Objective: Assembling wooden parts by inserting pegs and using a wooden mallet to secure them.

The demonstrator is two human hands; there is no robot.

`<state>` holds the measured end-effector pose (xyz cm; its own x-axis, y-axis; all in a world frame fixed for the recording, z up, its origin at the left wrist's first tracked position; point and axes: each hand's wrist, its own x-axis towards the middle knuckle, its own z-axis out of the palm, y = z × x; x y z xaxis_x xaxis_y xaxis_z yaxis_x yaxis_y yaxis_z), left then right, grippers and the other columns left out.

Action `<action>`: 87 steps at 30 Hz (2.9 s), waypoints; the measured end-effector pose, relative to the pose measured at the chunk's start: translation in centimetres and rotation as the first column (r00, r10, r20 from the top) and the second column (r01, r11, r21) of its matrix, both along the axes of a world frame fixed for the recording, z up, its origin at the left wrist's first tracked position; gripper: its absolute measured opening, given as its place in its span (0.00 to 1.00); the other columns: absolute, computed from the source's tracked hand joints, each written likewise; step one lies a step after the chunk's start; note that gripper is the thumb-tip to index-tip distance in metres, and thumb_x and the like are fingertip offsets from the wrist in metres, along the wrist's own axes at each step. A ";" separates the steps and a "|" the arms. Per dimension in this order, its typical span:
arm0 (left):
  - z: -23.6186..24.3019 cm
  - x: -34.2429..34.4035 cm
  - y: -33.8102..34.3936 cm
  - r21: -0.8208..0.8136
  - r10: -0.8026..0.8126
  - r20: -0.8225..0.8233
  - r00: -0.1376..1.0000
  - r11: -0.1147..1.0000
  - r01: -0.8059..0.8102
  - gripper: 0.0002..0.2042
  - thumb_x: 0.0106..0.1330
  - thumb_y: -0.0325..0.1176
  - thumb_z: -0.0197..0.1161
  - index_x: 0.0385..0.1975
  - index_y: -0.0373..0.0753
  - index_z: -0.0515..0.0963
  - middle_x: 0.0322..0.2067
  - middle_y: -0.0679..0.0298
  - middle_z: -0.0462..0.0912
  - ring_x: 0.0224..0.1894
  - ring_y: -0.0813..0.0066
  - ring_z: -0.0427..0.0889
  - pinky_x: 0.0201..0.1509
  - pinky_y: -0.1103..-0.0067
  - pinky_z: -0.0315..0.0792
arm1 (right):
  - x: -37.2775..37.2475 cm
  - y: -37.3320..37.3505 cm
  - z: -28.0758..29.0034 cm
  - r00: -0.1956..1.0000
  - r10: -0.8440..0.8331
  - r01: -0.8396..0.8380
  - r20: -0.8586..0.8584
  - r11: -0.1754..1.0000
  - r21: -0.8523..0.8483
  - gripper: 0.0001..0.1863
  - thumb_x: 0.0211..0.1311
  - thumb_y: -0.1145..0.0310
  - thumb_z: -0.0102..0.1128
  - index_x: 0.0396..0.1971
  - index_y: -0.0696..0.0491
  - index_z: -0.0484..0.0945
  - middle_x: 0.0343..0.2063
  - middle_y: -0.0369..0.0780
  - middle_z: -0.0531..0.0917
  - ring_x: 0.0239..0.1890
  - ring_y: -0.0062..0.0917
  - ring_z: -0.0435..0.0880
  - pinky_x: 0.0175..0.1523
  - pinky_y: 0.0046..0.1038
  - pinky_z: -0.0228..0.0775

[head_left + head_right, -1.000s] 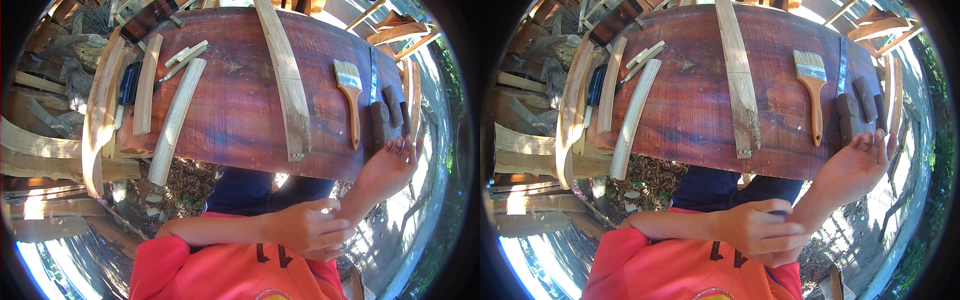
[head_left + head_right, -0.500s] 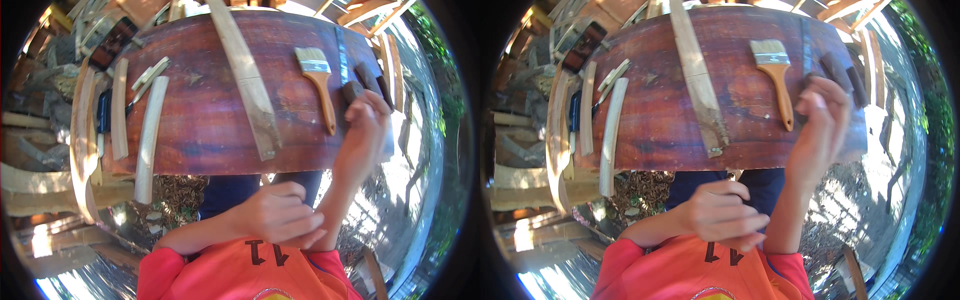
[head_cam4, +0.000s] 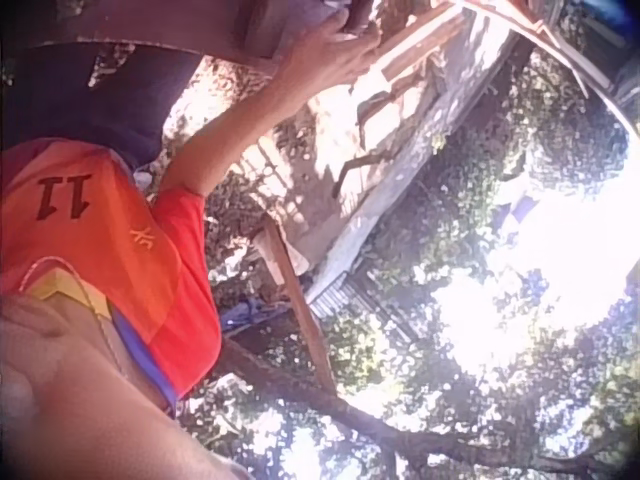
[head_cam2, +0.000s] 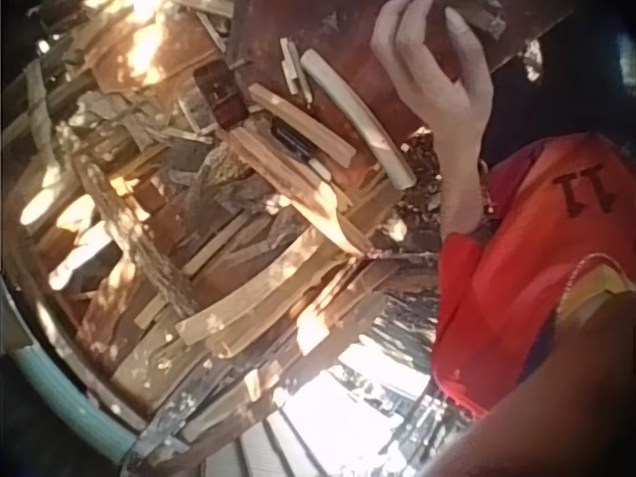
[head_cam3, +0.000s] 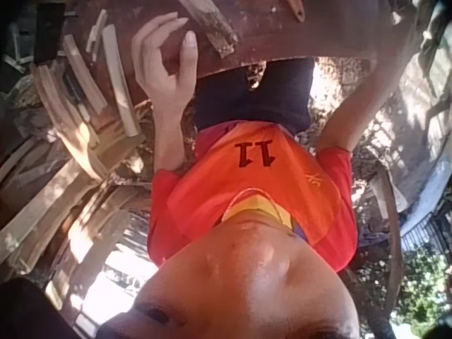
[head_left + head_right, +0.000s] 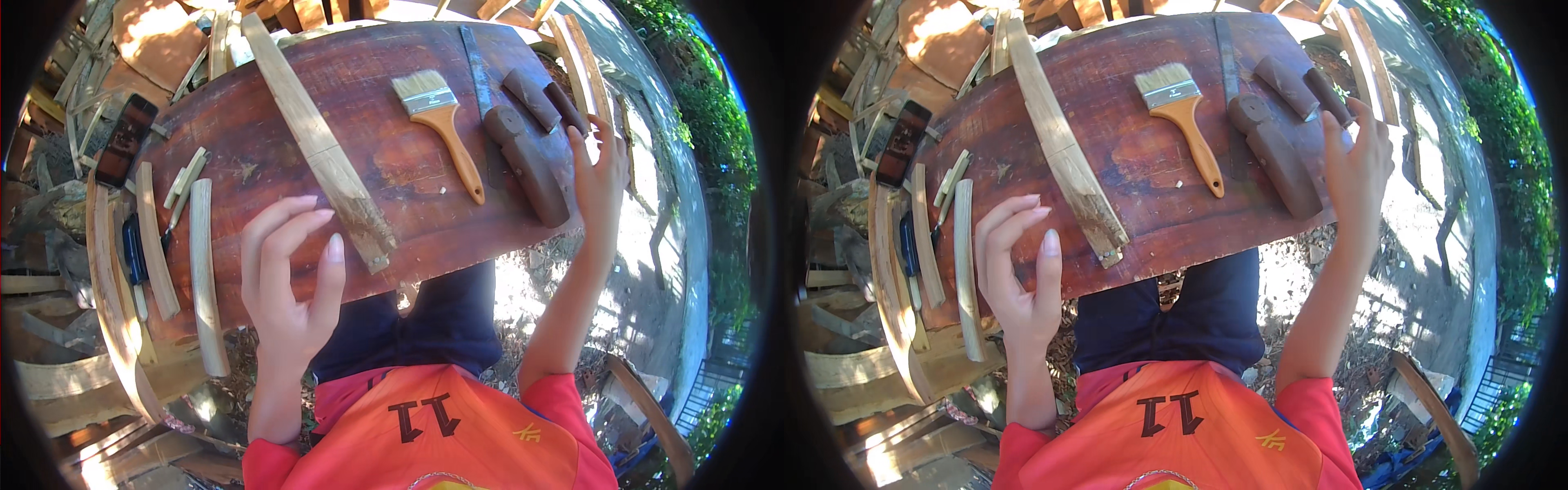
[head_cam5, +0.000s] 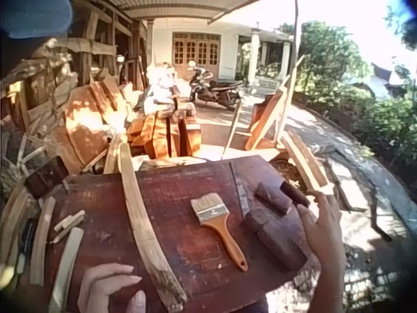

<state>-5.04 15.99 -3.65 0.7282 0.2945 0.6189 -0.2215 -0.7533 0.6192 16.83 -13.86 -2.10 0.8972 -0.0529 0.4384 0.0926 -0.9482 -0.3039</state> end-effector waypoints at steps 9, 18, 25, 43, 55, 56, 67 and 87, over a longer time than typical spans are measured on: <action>0.6 1.7 0.7 0.104 0.091 -0.093 0.991 0.991 -0.082 0.14 0.68 0.30 0.71 0.52 0.39 0.83 0.49 0.57 0.86 0.54 0.56 0.84 0.61 0.64 0.74 | -3.7 4.8 1.5 0.829 0.553 -0.558 0.087 0.827 0.068 0.18 0.71 0.54 0.70 0.48 0.52 0.87 0.43 0.43 0.84 0.52 0.39 0.82 0.62 0.43 0.69; 2.2 9.1 6.1 0.343 0.471 -0.500 0.726 0.878 -0.333 0.31 0.74 0.56 0.64 0.59 0.31 0.75 0.46 0.46 0.89 0.48 0.44 0.90 0.50 0.57 0.83 | -5.3 11.1 -0.1 0.872 0.490 -0.451 0.004 0.806 -0.383 0.16 0.73 0.57 0.67 0.44 0.56 0.84 0.38 0.44 0.81 0.49 0.41 0.79 0.55 0.45 0.64; 0.8 16.6 10.2 0.320 0.397 -0.703 0.590 0.917 -0.237 0.49 0.65 0.74 0.61 0.64 0.27 0.74 0.51 0.47 0.90 0.56 0.52 0.90 0.60 0.60 0.82 | -7.7 8.5 6.4 0.620 0.778 -0.731 -0.103 0.620 0.285 0.12 0.70 0.68 0.67 0.50 0.56 0.85 0.38 0.44 0.89 0.36 0.36 0.91 0.42 0.33 0.78; -0.5 16.9 9.2 0.367 0.439 -0.619 0.652 0.895 -0.255 0.45 0.65 0.65 0.62 0.63 0.23 0.73 0.50 0.38 0.89 0.56 0.44 0.89 0.61 0.56 0.81 | -8.2 7.8 9.6 0.448 0.880 -0.892 -0.158 0.451 -0.024 0.18 0.56 0.81 0.73 0.48 0.56 0.91 0.27 0.36 0.80 0.27 0.18 0.77 0.29 0.22 0.63; -0.3 16.8 8.9 0.294 0.417 -0.624 0.661 0.909 -0.296 0.47 0.65 0.66 0.62 0.64 0.19 0.72 0.49 0.39 0.89 0.55 0.44 0.89 0.60 0.56 0.81 | -10.2 8.2 8.8 0.562 0.825 -0.820 0.055 0.565 -0.095 0.18 0.50 0.80 0.77 0.44 0.54 0.92 0.25 0.35 0.81 0.28 0.25 0.74 0.34 0.28 0.68; -0.3 16.7 8.8 0.288 0.412 -0.626 0.662 0.911 -0.295 0.48 0.65 0.65 0.62 0.66 0.18 0.70 0.48 0.40 0.89 0.54 0.45 0.90 0.58 0.57 0.81 | -10.3 8.2 8.8 0.545 0.833 -0.830 0.100 0.552 -0.081 0.18 0.50 0.80 0.77 0.44 0.54 0.92 0.25 0.35 0.81 0.28 0.25 0.74 0.34 0.28 0.68; -1.0 16.5 9.0 0.255 0.375 -0.607 0.701 0.927 -0.276 0.51 0.65 0.63 0.62 0.72 0.17 0.64 0.41 0.44 0.91 0.48 0.49 0.92 0.52 0.58 0.84 | -10.3 6.7 8.4 0.615 0.789 -0.786 -0.008 0.613 0.083 0.18 0.57 0.79 0.76 0.49 0.54 0.91 0.28 0.36 0.81 0.30 0.24 0.77 0.36 0.29 0.69; 2.8 12.3 10.0 0.885 0.044 -0.312 0.949 0.378 0.273 0.25 0.62 0.19 0.68 0.60 0.43 0.80 0.62 0.62 0.81 0.73 0.61 0.73 0.79 0.64 0.66 | -10.2 8.0 -1.0 0.854 0.512 -0.512 0.094 0.858 -0.019 0.36 0.70 0.64 0.69 0.77 0.42 0.70 0.61 0.45 0.77 0.66 0.44 0.75 0.72 0.48 0.61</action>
